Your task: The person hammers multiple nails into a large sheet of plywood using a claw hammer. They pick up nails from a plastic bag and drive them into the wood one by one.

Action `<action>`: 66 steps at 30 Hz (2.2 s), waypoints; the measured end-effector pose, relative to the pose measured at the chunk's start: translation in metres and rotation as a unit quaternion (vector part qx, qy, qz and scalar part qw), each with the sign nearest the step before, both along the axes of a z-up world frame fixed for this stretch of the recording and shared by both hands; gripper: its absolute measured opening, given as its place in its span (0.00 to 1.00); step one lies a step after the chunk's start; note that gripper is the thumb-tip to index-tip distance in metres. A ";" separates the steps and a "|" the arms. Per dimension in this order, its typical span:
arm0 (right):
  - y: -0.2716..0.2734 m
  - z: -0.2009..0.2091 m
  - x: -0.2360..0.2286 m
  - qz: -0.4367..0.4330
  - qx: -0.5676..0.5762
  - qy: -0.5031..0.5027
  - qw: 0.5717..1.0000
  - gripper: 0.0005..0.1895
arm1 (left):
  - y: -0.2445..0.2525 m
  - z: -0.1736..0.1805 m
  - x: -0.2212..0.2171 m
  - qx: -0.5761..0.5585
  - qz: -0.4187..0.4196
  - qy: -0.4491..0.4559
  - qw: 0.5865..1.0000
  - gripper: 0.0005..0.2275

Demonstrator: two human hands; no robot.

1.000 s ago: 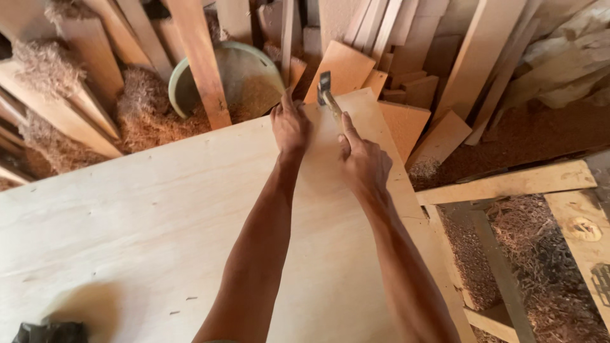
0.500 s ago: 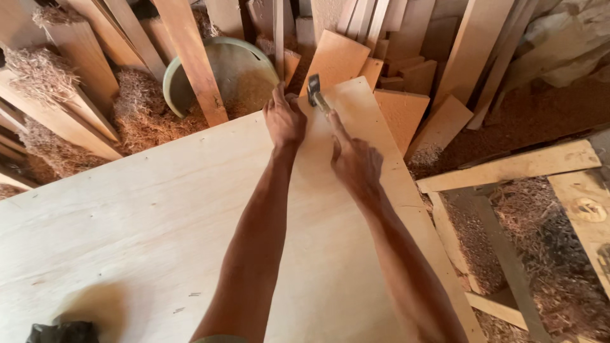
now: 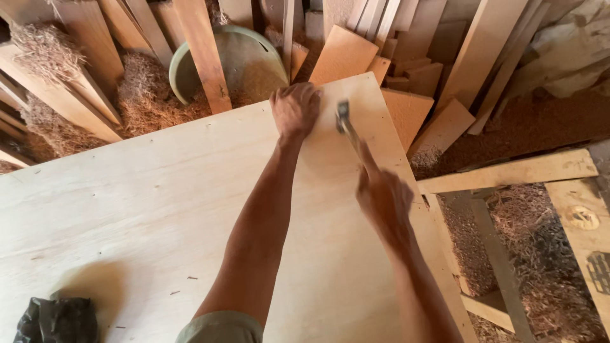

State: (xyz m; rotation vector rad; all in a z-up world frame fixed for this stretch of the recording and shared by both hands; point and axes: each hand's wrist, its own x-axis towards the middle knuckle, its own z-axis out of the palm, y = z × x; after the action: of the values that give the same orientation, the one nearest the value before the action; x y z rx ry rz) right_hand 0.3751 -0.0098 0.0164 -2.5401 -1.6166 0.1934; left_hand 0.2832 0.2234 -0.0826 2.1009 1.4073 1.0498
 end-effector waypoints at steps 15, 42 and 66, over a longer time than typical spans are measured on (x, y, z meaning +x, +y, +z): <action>-0.268 0.009 -0.106 -0.023 0.008 0.024 0.999 0.33 | -0.256 0.033 -0.173 0.048 -0.102 0.084 0.990 0.32; -0.497 0.030 -0.274 -0.213 0.114 0.497 0.834 0.33 | -0.296 -0.035 -0.424 -0.035 -0.042 0.085 0.995 0.03; -0.601 0.003 -0.365 0.132 0.101 0.061 0.984 0.27 | -0.656 0.013 -0.540 -0.169 -0.047 -0.120 0.977 0.05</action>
State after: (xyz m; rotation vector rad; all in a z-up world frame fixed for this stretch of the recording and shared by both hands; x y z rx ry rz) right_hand 0.0106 -0.6105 0.0192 -2.1201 -1.8175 0.1953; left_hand -0.2565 -0.4328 -0.0694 1.7186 1.2539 0.9174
